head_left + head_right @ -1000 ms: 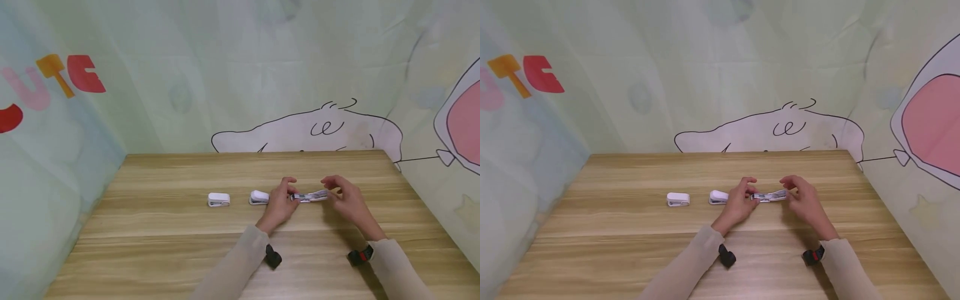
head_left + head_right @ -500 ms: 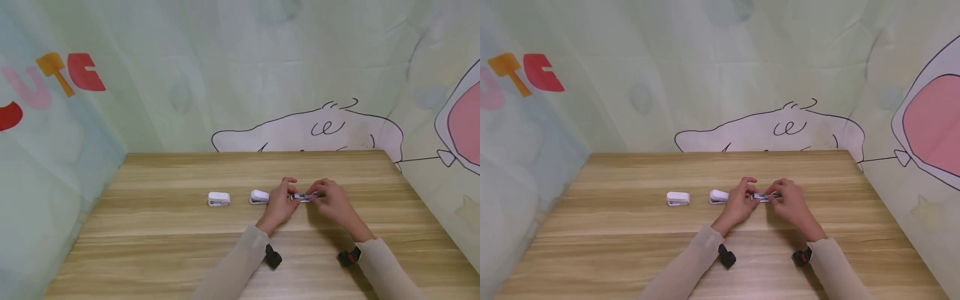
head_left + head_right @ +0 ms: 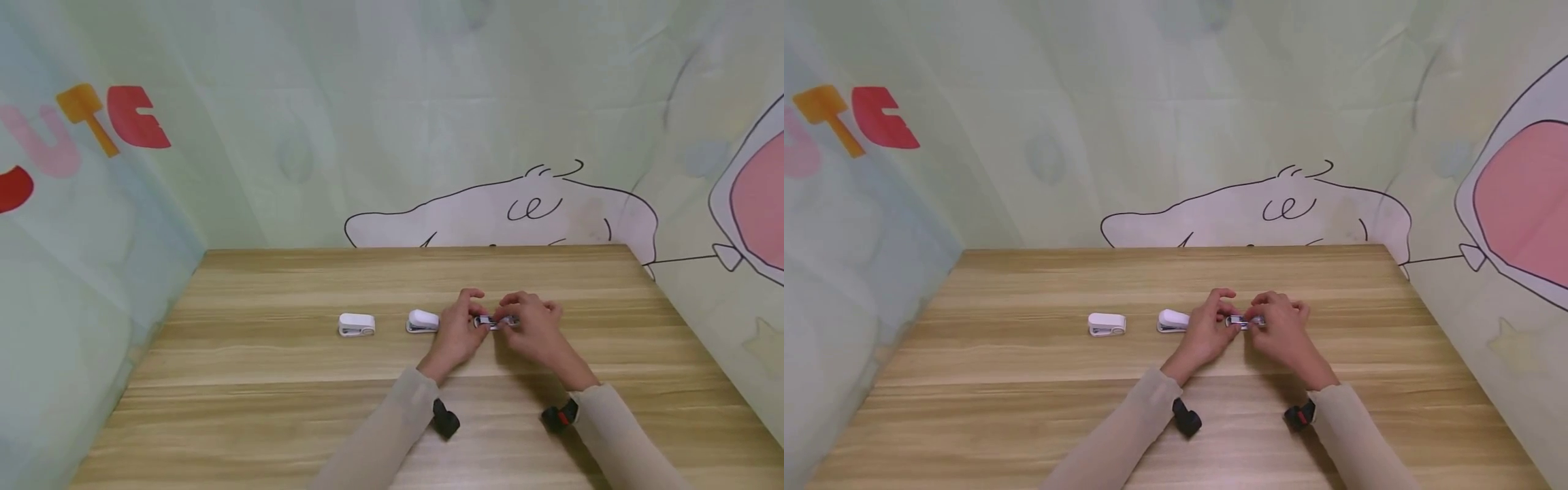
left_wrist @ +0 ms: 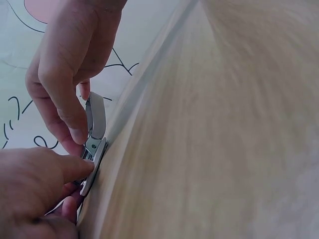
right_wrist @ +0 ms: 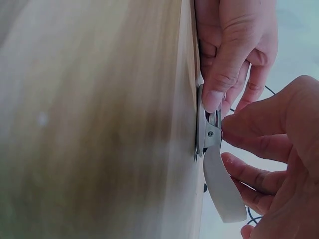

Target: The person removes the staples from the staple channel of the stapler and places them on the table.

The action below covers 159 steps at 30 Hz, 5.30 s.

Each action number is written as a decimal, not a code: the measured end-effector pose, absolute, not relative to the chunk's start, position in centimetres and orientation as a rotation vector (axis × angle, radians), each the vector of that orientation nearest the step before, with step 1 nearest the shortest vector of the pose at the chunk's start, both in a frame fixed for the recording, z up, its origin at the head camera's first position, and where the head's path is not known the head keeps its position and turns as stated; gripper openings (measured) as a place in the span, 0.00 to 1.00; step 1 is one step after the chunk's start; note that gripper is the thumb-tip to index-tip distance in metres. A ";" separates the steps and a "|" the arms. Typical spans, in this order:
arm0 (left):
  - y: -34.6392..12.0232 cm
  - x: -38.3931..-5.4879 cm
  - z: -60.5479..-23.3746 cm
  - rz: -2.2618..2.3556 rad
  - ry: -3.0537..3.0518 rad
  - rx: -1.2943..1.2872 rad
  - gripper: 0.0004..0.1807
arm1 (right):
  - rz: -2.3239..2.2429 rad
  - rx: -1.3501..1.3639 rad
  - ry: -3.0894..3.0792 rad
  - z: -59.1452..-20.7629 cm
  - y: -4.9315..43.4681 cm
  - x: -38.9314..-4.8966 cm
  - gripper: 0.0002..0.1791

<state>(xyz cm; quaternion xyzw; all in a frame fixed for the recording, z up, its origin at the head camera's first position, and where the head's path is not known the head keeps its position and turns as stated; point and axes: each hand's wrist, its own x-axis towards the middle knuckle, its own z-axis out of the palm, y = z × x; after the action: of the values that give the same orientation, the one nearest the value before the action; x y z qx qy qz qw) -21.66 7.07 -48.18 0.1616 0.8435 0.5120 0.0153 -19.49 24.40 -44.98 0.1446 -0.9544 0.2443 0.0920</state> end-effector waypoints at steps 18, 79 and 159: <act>7.1 -21.8 -48.3 1.563 2.645 0.511 0.31 | 0.771 0.376 -2.846 -45.0 23.7 -19.7 0.06; 7.2 -21.9 -48.4 1.638 2.606 0.466 0.35 | 0.822 0.514 -2.777 -46.5 28.1 -18.3 0.11; -6.7 -22.0 -48.3 1.551 2.687 0.592 0.26 | 1.178 0.826 -2.608 -44.6 17.7 -21.0 0.10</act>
<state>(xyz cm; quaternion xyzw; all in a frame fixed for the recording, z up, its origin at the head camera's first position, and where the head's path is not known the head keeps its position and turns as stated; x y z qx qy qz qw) -22.00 -6.75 -48.29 0.1876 0.8508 0.4909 -0.0086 -21.04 17.68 -44.58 0.2764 -0.8727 0.3942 0.0812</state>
